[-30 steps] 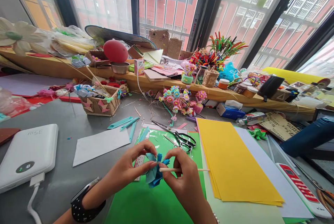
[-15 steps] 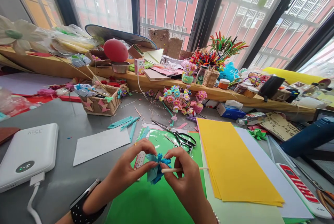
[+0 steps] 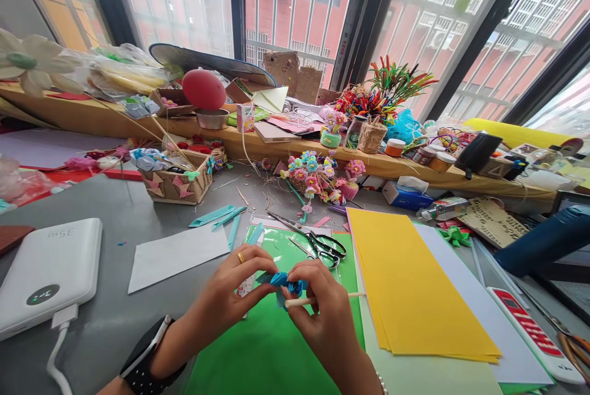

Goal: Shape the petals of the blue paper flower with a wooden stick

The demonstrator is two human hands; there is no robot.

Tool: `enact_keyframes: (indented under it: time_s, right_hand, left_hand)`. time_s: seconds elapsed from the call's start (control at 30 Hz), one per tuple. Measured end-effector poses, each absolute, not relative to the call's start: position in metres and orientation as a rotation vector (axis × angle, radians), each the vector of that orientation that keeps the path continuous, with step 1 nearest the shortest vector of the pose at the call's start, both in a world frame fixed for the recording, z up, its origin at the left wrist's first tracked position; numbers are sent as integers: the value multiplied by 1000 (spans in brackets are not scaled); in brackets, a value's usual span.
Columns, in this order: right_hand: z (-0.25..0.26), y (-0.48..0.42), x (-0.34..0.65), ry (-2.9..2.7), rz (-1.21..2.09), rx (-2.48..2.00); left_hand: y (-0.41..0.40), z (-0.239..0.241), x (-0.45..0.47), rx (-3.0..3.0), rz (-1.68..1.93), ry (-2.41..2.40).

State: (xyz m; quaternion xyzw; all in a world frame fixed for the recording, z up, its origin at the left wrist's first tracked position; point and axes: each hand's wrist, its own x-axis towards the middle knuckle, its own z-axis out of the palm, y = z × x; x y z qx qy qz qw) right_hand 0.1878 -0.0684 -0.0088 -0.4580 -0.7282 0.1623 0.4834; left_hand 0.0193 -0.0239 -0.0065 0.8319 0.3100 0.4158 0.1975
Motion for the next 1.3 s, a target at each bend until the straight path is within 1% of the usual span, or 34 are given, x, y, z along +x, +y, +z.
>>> enact_keyframes:
  time_s: [0.3,0.63,1.0,1.3]
  right_hand:
    - [-4,-67,189,-1858,324,-1151]
    - [-4,-69,188,-1816,331,-1182]
    - [-4,-68,191,-1801,446,-1182]
    - [-6,-69,187,-1737,415,-1184]
  left_hand:
    - [-23,-10,19,2484,1195,885]
    - [-23,-6,19,2433,1190,858]
    - [-27,-5,21,2107,1115,788]
    - [-24,-5,20,2224,1183,824]
